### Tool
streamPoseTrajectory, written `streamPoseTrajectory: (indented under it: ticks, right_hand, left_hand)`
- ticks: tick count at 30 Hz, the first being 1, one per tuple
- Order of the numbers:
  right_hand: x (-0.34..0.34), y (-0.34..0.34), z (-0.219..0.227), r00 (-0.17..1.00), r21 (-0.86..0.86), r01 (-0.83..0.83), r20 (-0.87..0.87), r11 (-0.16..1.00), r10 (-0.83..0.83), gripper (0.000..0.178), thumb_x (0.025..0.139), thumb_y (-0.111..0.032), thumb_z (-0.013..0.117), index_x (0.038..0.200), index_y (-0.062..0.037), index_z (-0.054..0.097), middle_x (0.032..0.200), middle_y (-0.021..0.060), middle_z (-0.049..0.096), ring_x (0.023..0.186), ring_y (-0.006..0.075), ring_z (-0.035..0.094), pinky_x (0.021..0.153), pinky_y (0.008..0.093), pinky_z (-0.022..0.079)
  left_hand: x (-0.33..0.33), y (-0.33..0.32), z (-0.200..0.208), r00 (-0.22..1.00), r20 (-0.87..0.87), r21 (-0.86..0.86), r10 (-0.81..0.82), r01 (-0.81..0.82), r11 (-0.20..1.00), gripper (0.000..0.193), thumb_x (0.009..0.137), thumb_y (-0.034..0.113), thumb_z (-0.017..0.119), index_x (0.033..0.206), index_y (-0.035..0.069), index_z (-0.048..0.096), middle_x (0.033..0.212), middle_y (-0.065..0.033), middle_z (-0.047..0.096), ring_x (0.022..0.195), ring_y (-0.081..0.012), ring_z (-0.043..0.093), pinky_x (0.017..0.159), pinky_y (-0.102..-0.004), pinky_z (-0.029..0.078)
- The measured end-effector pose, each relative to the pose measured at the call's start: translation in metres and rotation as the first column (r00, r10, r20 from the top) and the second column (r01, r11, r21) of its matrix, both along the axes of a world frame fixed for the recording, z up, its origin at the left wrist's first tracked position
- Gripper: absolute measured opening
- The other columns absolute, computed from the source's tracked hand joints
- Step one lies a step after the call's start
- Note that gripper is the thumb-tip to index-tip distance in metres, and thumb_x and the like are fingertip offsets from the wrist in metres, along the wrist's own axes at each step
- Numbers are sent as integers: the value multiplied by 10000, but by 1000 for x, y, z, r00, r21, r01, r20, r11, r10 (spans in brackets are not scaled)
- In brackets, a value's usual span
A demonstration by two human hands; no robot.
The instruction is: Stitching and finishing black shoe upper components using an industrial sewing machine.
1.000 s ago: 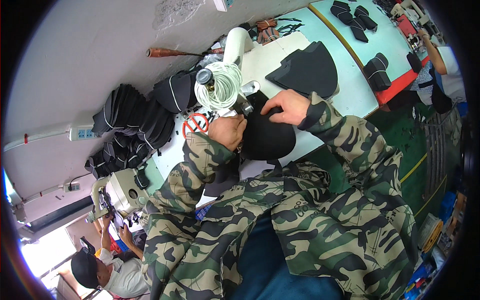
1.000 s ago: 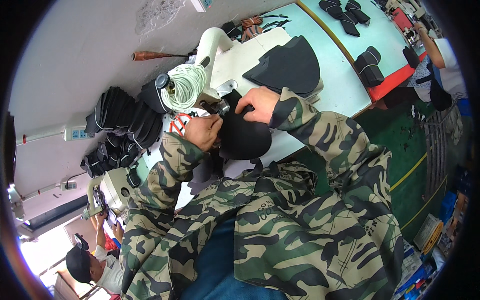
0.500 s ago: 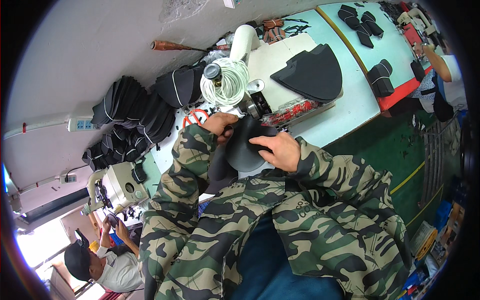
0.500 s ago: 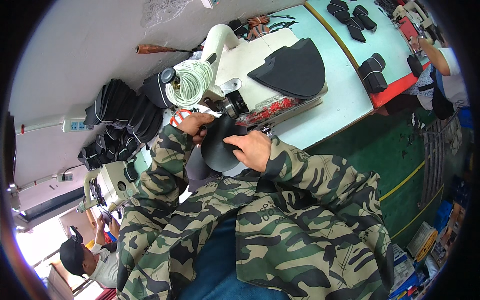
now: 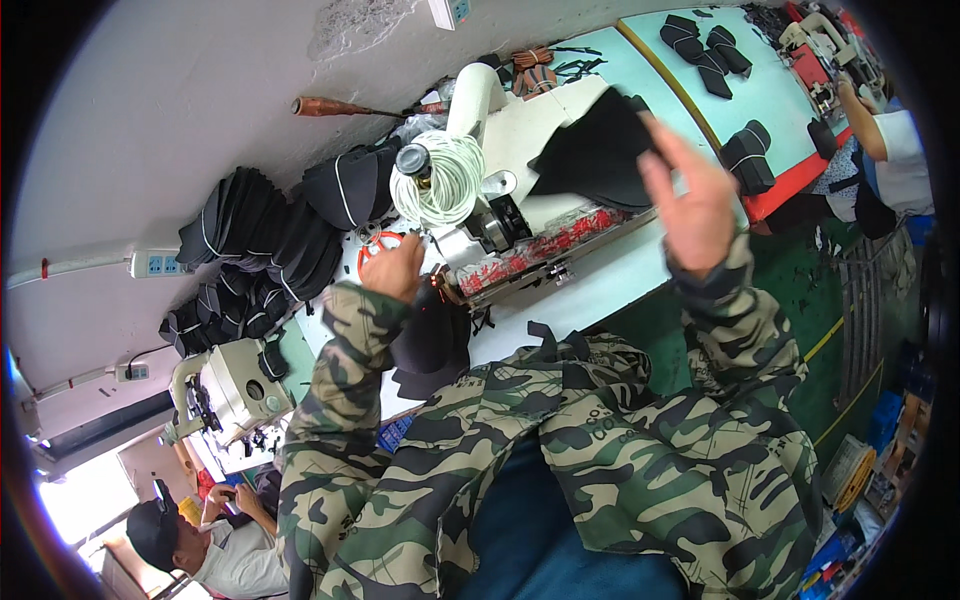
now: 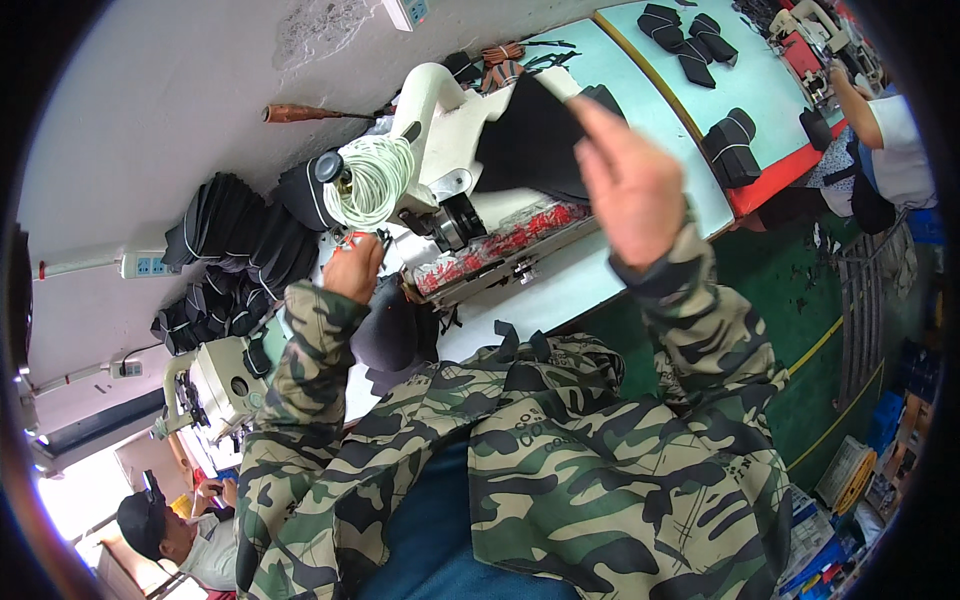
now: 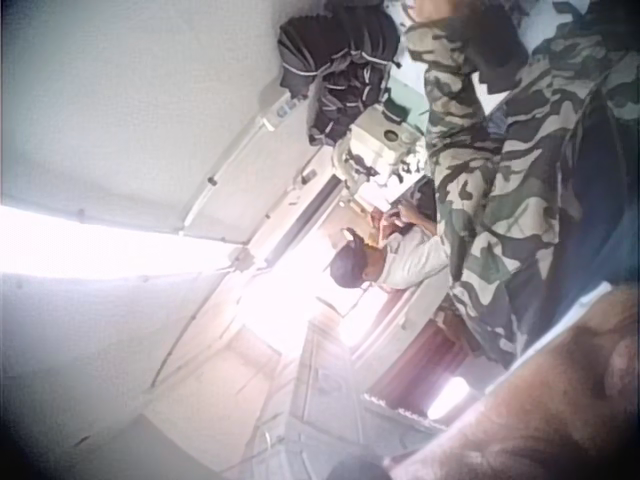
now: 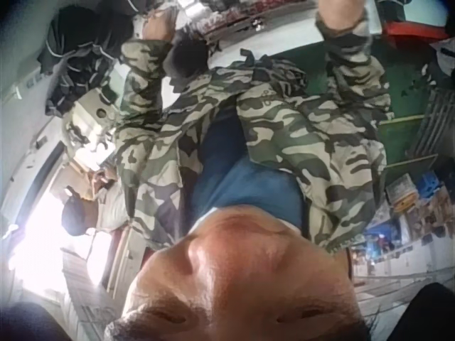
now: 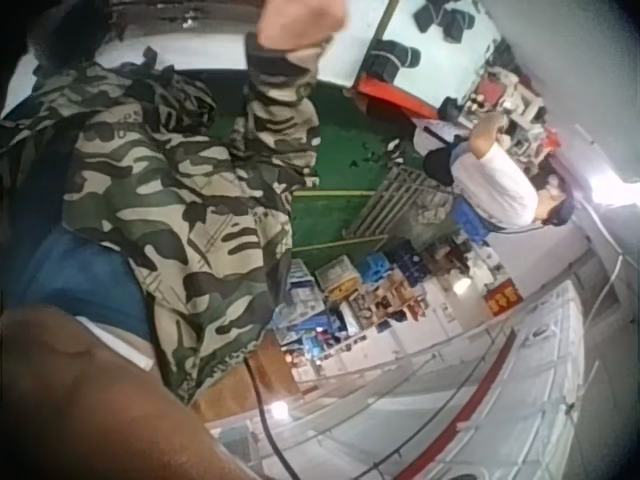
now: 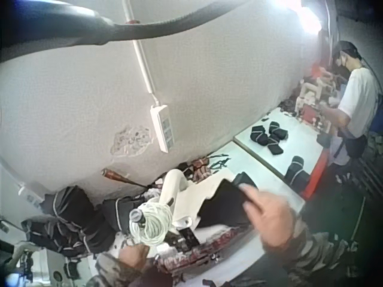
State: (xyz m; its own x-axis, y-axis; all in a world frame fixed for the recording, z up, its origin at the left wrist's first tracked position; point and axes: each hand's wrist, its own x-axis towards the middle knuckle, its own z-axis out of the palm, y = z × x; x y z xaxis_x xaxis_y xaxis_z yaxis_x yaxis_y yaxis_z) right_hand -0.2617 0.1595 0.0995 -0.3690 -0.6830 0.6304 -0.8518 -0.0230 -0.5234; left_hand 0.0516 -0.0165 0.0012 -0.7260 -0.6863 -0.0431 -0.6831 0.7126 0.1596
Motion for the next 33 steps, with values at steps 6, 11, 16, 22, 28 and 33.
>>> streamPoseTrajectory:
  ticks: [6,11,16,22,28,33]
  right_hand:
    - [-8,-9,-57,978,353,69,-210,933,8,178,770,-102,610,948,-114,622,917,55,594,855,255,563,709,354,485]
    - [44,0,-75,968,268,-245,130,932,217,212,739,-123,647,946,-79,635,887,76,618,817,260,586,701,358,485]
    - [83,10,-68,472,240,-747,847,620,242,205,788,-165,638,959,-56,668,1023,122,639,933,218,615,785,303,477]
    - [115,4,-99,302,95,-848,895,521,328,305,799,-138,641,1076,-10,627,1022,152,646,952,178,597,857,291,446]
    - [137,1,-97,56,-83,-848,968,524,244,513,806,-174,655,1241,35,481,1147,170,583,984,196,588,848,313,466]
    - [143,0,-103,-217,-158,-764,976,626,-18,552,825,-135,641,1289,52,409,1144,196,557,915,159,582,731,287,522]
  left_hand:
    - [44,12,-3,846,514,254,-142,9,967,274,809,310,610,974,96,567,831,-150,641,760,-334,638,646,-453,502]
    - [57,25,-33,956,285,25,62,-72,997,215,765,204,652,938,90,596,800,-150,643,723,-330,633,626,-437,498]
    - [73,4,-30,991,84,808,105,-130,575,88,791,120,651,828,40,645,672,-57,629,558,-176,598,509,-309,457]
    - [-18,8,48,999,-30,951,-32,38,306,120,866,99,566,811,-7,562,657,-26,560,543,-104,548,522,-240,435]
    - [-20,-13,38,978,23,772,-207,114,625,160,879,134,529,838,-21,527,682,-51,524,692,-137,505,654,-287,402]
    - [-20,-19,25,985,-15,784,-169,117,610,137,871,125,521,847,-8,547,681,-63,527,665,-145,489,651,-300,403]
